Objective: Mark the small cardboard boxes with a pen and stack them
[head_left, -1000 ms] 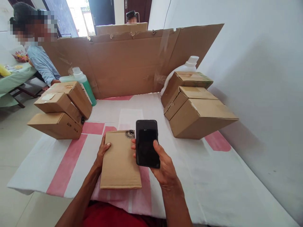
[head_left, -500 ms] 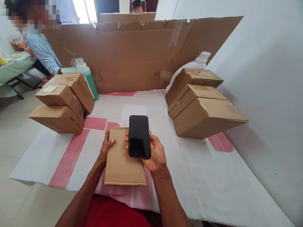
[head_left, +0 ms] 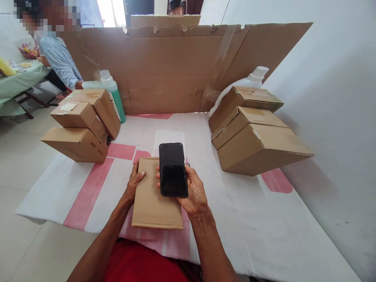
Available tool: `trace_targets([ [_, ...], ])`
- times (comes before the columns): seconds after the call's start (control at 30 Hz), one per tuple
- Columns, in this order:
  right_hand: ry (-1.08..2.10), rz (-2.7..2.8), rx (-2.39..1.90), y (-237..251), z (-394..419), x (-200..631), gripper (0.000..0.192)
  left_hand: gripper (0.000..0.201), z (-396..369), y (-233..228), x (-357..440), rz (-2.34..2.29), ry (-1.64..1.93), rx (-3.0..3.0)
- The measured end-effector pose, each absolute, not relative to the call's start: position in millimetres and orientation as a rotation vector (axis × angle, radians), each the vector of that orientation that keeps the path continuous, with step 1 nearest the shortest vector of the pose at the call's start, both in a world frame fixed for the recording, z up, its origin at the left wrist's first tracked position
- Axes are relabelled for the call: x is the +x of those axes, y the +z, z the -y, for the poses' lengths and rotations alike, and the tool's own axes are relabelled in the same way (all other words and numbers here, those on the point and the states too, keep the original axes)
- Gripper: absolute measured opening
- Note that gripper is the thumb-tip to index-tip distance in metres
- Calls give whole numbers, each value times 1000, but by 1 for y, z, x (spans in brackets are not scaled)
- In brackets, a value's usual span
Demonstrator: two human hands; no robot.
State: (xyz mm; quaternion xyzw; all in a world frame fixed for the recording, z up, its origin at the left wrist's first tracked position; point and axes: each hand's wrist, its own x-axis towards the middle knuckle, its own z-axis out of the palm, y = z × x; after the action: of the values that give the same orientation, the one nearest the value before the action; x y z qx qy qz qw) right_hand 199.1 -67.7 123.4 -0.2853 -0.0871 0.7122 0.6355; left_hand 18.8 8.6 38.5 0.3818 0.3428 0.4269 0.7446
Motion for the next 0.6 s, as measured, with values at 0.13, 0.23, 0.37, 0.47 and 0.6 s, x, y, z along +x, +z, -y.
trace_targets([
  [0.13, 1667, 232, -624, 123, 70, 199, 50, 60, -9, 39, 18, -755, 931, 837],
  [0.23, 1672, 241, -612, 122, 70, 200, 50, 64, -8, 41, 19, -745, 926, 843],
  [0.37, 1686, 219, -602, 121, 70, 201, 52, 67, -6, 46, 20, -740, 912, 820],
  [0.47, 1696, 212, -585, 119, 71, 203, 52, 70, -5, 49, 21, -732, 907, 809],
  [0.6, 1689, 208, -544, 115, 72, 205, 50, 68, -4, 51, 22, -758, 908, 819],
])
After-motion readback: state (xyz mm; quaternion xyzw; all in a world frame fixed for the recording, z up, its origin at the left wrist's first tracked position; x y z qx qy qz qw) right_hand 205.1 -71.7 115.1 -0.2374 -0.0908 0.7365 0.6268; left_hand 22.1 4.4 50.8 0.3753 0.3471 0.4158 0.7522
